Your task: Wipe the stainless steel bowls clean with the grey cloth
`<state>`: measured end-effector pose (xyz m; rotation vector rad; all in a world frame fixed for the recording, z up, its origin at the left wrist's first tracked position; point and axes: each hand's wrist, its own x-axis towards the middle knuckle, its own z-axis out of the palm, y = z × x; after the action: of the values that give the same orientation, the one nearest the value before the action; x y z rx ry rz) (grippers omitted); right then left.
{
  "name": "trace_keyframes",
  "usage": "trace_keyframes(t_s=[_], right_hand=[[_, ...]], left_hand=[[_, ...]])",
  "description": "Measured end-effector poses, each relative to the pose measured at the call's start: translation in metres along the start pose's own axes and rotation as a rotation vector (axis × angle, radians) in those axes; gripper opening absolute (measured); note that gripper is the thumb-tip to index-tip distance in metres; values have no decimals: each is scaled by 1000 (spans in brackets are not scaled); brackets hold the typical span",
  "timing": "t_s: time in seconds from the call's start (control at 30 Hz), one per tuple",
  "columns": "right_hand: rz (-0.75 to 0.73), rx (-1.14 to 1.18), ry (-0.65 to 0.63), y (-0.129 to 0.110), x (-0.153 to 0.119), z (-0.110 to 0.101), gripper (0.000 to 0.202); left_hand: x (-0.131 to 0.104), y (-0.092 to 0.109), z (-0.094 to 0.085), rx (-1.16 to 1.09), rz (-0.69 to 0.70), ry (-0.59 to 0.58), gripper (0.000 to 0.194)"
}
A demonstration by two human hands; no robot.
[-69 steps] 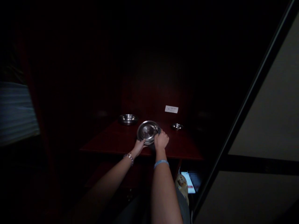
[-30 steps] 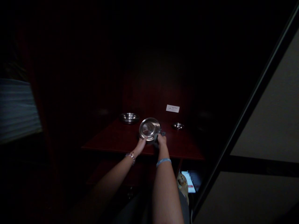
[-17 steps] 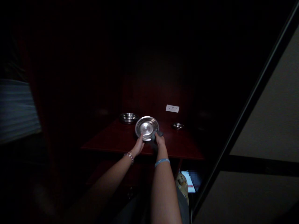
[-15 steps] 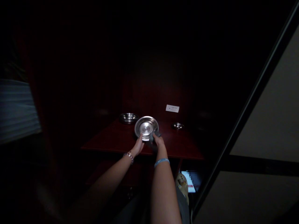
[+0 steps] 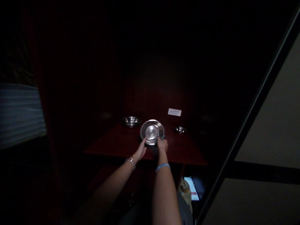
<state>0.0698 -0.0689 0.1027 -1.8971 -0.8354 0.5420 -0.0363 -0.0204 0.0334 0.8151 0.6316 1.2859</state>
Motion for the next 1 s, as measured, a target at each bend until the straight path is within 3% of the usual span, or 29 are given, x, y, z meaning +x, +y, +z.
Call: trace_keyframes(t_s=[0.23, 0.33, 0.47, 0.53, 0.73, 1.0], right_hand=[[-108, -344, 231, 7, -4, -33, 48], [-192, -443, 215, 14, -2, -39, 45], [-265, -408, 168, 21, 4, -49, 42], [-262, -369, 166, 23, 6, -53, 42], [-257, -361, 157, 21, 7, -53, 41], [-155, -370, 177, 13, 5, -28, 40]], left_hand=[[-5, 2, -1, 98, 17, -14, 35], [-3, 3, -1, 46, 23, -56, 40], [-2, 5, -2, 5, 34, -25, 60], [-2, 3, -3, 29, 39, -49, 55], [1, -4, -6, 81, 17, -104, 18], [7, -6, -5, 22, -6, -16, 22]])
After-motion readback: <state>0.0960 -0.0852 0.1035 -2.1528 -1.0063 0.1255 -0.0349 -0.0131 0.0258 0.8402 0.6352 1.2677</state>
